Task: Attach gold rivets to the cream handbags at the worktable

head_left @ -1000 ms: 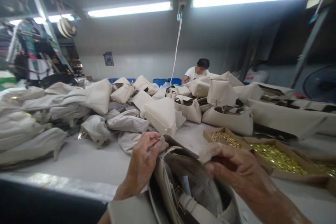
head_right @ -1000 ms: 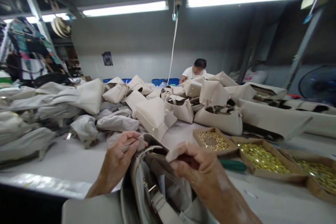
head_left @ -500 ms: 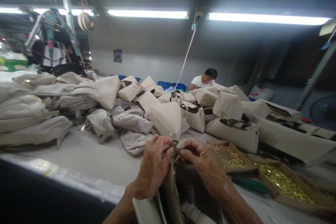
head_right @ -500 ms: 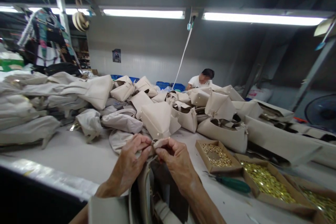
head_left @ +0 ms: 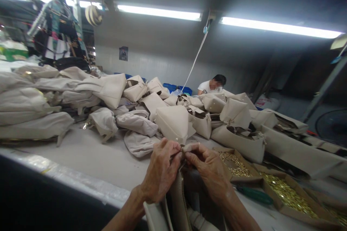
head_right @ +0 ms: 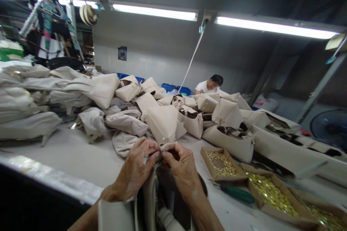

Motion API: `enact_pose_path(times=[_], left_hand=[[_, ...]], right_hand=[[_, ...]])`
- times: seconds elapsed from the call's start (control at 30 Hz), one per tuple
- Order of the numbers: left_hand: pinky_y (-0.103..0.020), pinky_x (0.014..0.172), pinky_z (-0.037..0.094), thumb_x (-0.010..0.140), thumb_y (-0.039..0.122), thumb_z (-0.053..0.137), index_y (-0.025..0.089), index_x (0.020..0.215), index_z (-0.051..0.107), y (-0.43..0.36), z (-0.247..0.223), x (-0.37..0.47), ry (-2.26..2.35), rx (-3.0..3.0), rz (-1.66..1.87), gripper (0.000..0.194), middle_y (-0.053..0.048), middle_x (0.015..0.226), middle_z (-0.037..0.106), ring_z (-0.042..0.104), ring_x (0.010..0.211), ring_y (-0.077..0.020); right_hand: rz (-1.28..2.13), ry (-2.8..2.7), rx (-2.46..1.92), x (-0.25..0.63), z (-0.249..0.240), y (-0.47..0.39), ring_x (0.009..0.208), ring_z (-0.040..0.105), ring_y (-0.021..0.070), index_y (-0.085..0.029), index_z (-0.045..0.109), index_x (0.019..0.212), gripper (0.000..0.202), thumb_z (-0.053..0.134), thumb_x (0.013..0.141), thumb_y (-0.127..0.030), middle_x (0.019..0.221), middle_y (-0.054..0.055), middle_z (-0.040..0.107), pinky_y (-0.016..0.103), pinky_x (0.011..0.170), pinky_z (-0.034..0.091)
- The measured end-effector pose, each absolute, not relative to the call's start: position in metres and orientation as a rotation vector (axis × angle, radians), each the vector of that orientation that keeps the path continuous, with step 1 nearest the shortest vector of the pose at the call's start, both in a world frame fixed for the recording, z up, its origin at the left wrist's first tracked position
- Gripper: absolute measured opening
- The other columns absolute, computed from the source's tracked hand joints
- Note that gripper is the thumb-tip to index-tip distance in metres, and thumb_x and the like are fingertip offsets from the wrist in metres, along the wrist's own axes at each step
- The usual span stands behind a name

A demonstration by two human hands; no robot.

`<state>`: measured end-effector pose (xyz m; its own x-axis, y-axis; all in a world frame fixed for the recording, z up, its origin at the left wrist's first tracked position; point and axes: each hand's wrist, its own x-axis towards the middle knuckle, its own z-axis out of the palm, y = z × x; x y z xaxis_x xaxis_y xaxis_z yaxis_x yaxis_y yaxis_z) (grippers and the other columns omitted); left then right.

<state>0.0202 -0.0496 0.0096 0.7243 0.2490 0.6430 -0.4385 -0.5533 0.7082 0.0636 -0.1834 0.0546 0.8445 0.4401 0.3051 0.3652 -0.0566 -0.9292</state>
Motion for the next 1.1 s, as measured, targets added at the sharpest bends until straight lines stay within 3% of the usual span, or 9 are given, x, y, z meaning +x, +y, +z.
enact_pose_path(times=[0.3, 0.53, 0.83, 0.97, 1.1], left_hand=[[-0.039, 0.083, 0.049, 0.087, 0.026, 0.048, 0.02, 0.087, 0.055, -0.051, 0.017, 0.016, -0.084, 1.886, 0.788, 0.009, -0.005, 0.09, 0.056, 0.059, 0.09, -0.0229], [-0.037, 0.083, 0.048, 0.087, 0.03, 0.049, 0.02, 0.085, 0.055, -0.053, 0.017, 0.016, -0.101, 1.836, 0.778, 0.012, -0.003, 0.088, 0.055, 0.06, 0.087, -0.0212], [-0.034, 0.083, 0.047, 0.091, 0.023, 0.046, 0.022, 0.092, 0.055, -0.048, 0.008, 0.018, -0.27, 1.932, 0.844, 0.01, -0.003, 0.095, 0.053, 0.055, 0.09, -0.0185], [-0.033, 0.085, 0.045, 0.088, 0.012, 0.045, 0.022, 0.096, 0.053, -0.043, 0.013, 0.01, -0.378, 2.02, 0.881, 0.016, -0.004, 0.095, 0.052, 0.051, 0.095, -0.0189], [-0.038, 0.098, 0.04, 0.078, 0.002, 0.047, 0.023, 0.108, 0.047, -0.032, 0.013, -0.002, -0.417, 2.164, 0.789, 0.037, -0.006, 0.115, 0.05, 0.045, 0.113, -0.0208]], right_hand=[[-0.045, -0.707, -1.712, 0.059, 0.046, -0.181, 0.07, 0.056, 0.0159, -0.015, 0.063, 0.083, 0.017, 0.059, 0.08, -0.03, 0.077, 0.004, 0.064, 0.026, 0.062, 0.045], [-0.107, -0.709, -1.72, 0.063, 0.04, -0.179, 0.067, 0.056, 0.0147, -0.016, 0.062, 0.081, 0.014, 0.058, 0.082, -0.03, 0.07, 0.002, 0.061, 0.023, 0.058, 0.044], [0.034, -0.664, -1.761, 0.064, 0.045, -0.178, 0.04, 0.047, 0.0093, -0.016, 0.056, 0.082, 0.014, 0.057, 0.08, -0.03, 0.053, -0.005, 0.051, 0.02, 0.038, 0.038], [-0.053, -0.585, -1.72, 0.052, 0.039, -0.179, 0.043, 0.054, 0.0111, -0.015, 0.056, 0.084, 0.019, 0.054, 0.084, -0.034, 0.056, -0.002, 0.057, 0.022, 0.043, 0.045], [-0.055, -0.489, -1.591, 0.039, 0.026, -0.182, 0.055, 0.062, 0.0138, -0.015, 0.053, 0.086, 0.022, 0.052, 0.086, -0.038, 0.066, 0.003, 0.065, 0.025, 0.052, 0.052]])
